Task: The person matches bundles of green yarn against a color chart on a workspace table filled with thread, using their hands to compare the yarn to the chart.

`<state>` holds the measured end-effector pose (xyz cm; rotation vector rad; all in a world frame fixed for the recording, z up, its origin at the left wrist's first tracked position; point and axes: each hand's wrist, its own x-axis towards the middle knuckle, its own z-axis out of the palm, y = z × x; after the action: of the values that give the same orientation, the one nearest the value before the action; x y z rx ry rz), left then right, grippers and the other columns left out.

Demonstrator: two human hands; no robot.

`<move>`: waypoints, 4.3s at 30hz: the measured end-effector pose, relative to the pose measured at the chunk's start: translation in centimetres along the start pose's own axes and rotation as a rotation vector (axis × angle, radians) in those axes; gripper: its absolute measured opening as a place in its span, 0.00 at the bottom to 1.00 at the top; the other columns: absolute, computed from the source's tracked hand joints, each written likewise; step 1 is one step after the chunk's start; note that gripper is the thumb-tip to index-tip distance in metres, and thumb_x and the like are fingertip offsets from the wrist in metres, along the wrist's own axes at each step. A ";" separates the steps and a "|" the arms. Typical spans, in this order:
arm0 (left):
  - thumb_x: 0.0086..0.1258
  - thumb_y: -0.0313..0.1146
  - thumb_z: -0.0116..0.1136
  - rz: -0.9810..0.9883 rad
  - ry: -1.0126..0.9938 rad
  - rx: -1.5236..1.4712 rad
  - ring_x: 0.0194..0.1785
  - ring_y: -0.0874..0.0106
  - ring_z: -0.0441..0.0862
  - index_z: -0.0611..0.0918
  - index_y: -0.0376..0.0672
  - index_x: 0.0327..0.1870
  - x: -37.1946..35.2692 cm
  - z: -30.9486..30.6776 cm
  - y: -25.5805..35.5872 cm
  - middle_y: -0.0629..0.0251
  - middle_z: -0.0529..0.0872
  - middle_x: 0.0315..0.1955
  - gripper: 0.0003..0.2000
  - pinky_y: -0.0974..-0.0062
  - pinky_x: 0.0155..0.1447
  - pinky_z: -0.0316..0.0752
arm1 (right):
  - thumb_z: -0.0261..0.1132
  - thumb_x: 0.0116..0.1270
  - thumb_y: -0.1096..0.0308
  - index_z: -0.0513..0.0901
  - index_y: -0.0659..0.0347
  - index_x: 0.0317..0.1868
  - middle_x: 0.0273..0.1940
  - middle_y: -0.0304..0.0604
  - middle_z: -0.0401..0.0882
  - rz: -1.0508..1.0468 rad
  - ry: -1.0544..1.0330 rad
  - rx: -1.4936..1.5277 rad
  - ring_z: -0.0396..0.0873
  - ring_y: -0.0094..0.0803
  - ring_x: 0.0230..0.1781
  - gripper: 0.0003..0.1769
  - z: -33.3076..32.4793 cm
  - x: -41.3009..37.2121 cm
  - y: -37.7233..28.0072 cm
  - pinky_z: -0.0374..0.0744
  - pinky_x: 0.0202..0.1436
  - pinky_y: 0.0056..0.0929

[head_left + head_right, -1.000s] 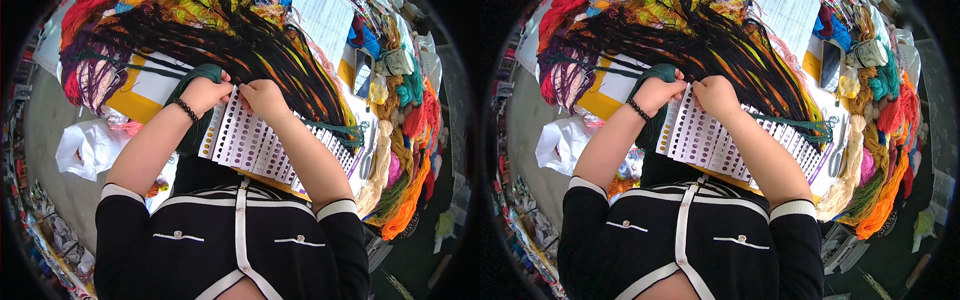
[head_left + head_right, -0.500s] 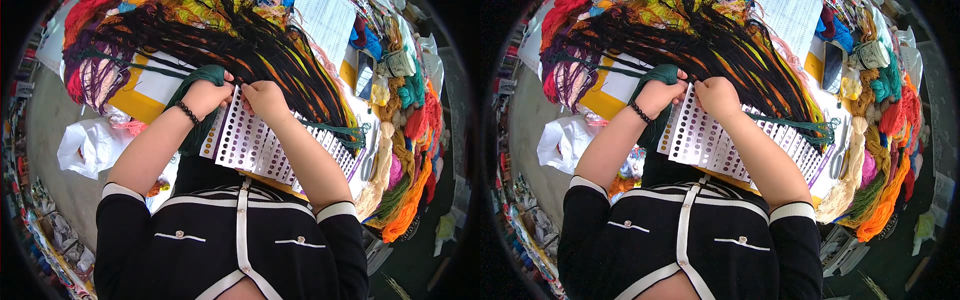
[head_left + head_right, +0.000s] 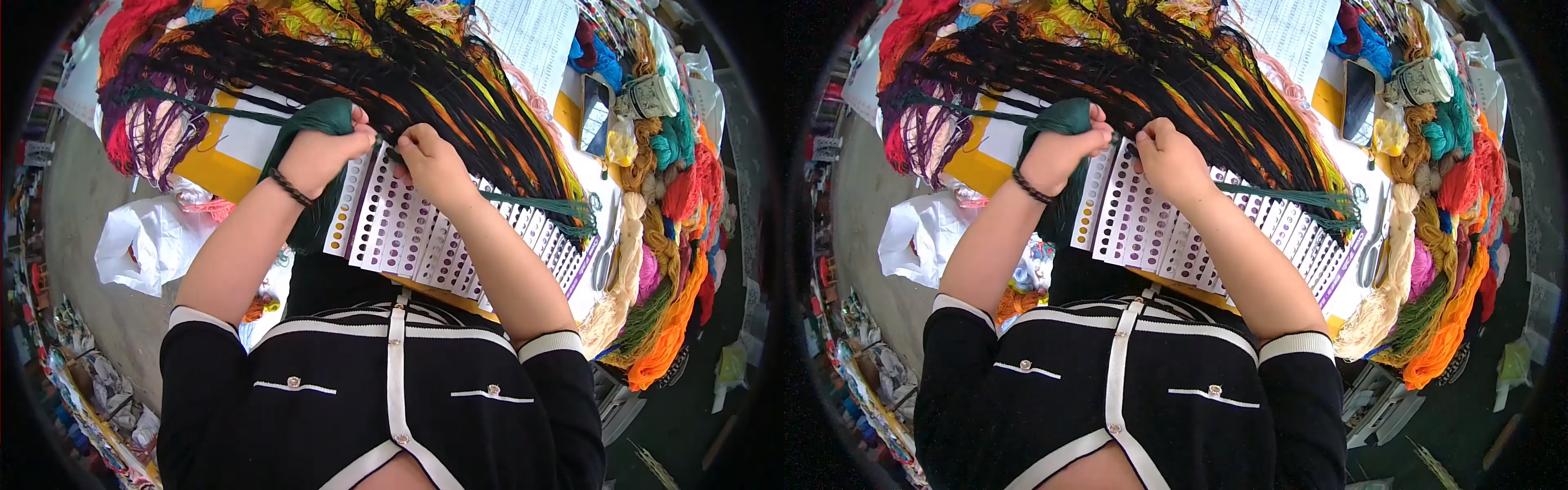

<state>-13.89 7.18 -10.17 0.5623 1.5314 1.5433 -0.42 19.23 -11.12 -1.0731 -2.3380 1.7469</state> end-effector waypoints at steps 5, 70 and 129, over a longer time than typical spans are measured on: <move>0.64 0.23 0.58 -0.094 -0.105 -0.373 0.34 0.76 0.79 0.75 0.39 0.40 -0.4 0.4 0.6 0.63 0.83 0.35 0.07 0.81 0.36 0.71 | 0.51 0.71 0.64 0.74 0.63 0.43 0.26 0.39 0.78 -0.004 0.003 0.032 0.76 0.23 0.24 0.10 0.1 0.0 0.2 0.75 0.30 0.23; 0.66 0.23 0.47 -0.175 -0.031 -0.397 0.41 0.78 0.80 0.66 0.39 0.65 -0.4 -1.2 0.0 0.62 0.82 0.47 0.23 0.85 0.36 0.71 | 0.50 0.72 0.66 0.71 0.55 0.33 0.44 0.45 0.79 0.033 -0.100 1.071 0.74 0.26 0.33 0.08 -2.8 -0.3 1.8 0.71 0.37 0.23; 0.64 0.21 0.48 0.098 -0.114 -0.199 0.40 0.72 0.82 0.73 0.29 0.58 -16.1 1.3 2.5 0.58 0.82 0.44 0.20 0.75 0.46 0.79 | 0.58 0.67 0.76 0.80 0.71 0.39 0.30 0.40 0.79 -0.118 -0.300 0.793 0.76 0.23 0.27 0.06 3.3 -13.2 -5.1 0.75 0.37 0.20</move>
<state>-5.05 -4.81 -3.54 0.6066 1.2639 1.6859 5.74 8.74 -3.10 -0.5509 -1.4747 2.5556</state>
